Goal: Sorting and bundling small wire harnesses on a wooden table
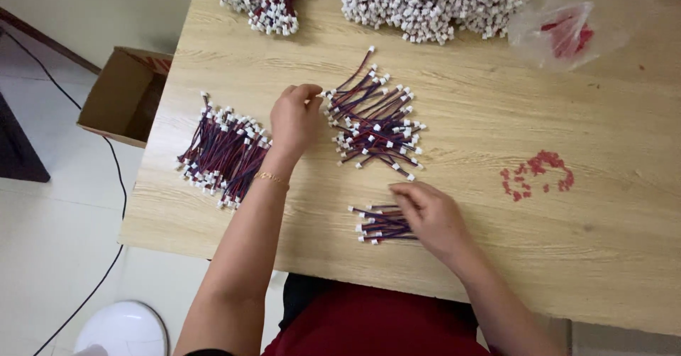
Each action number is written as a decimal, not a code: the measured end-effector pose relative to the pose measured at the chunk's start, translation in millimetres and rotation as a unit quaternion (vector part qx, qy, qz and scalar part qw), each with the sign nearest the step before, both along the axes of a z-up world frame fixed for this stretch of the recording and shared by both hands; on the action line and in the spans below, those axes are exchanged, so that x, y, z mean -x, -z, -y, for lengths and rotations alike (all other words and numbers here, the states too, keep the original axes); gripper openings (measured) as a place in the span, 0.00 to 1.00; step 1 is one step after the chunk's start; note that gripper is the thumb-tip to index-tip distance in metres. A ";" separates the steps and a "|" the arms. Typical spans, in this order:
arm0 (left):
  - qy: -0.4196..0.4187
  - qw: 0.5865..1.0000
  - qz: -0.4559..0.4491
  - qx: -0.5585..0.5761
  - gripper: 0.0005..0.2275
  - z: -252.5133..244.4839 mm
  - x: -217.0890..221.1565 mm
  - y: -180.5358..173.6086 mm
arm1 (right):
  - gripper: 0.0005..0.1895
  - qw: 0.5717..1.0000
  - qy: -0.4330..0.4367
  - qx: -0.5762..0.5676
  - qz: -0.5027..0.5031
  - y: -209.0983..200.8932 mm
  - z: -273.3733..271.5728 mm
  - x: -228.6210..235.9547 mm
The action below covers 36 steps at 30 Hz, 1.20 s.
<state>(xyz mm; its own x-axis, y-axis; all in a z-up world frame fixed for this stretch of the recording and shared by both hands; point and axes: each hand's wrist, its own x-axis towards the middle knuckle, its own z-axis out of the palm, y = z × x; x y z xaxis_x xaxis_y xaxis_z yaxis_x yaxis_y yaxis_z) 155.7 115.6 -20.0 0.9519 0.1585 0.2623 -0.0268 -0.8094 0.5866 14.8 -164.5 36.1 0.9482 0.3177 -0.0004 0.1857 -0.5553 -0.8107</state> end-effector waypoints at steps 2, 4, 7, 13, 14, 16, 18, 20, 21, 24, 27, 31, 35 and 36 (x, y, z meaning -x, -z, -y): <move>-0.009 1.000 -0.023 -0.011 0.09 4.9 -10.5 0.9 | 0.10 0.999 0.044 -0.004 -0.007 -7.8 16.3 2.9; -0.015 0.998 -0.049 -0.020 0.11 10.0 -18.2 3.2 | 0.10 0.996 0.090 -0.006 -0.016 -14.2 32.8 7.5; -0.020 0.996 -0.073 -0.050 0.10 15.4 -24.3 0.8 | 0.10 0.987 0.155 -0.028 -0.017 -22.9 58.7 12.4; 0.003 0.992 -0.097 -0.075 0.08 9.9 -36.5 8.6 | 0.10 0.964 0.263 -0.003 -0.029 -4.9 122.7 5.5; -0.005 0.994 -0.092 -0.065 0.07 9.6 -41.9 19.5 | 0.09 0.960 0.280 0.015 -0.014 -10.5 130.9 9.3; 0.006 0.994 -0.094 -0.046 0.06 11.7 -42.7 29.0 | 0.08 0.948 0.314 0.046 -0.004 -12.3 147.4 13.4; -0.004 0.998 -0.050 -0.042 0.06 7.8 -39.7 22.5 | 0.09 0.936 0.348 0.053 0.016 -3.7 161.4 10.0; 0.031 0.998 0.045 -0.029 0.04 15.2 -24.8 4.5 | 0.09 0.931 0.358 0.071 0.005 6.3 167.5 17.4; 0.049 0.989 0.141 -0.021 0.03 13.8 -17.4 -6.3 | 0.09 0.932 0.354 0.081 -0.005 11.5 168.1 18.4; 0.061 0.965 0.218 0.131 0.03 29.0 5.6 -33.7 | 0.09 0.940 0.325 0.100 0.015 13.9 162.8 20.1; 0.097 0.926 0.195 0.309 0.04 47.1 37.9 -55.3 | 0.09 0.936 0.323 0.139 0.020 32.7 167.6 18.1; 0.097 0.904 0.122 0.398 0.05 77.5 85.6 -81.1 | 0.08 0.933 0.313 0.178 -0.022 25.9 162.8 20.1; 0.060 0.831 -0.010 0.553 0.06 89.0 115.9 -52.5 | 0.09 0.942 0.258 0.216 0.009 28.9 161.3 23.0; 0.050 0.818 -0.048 0.571 0.06 91.0 122.5 -44.2 | 0.07 0.943 0.260 0.208 0.009 32.5 161.4 23.6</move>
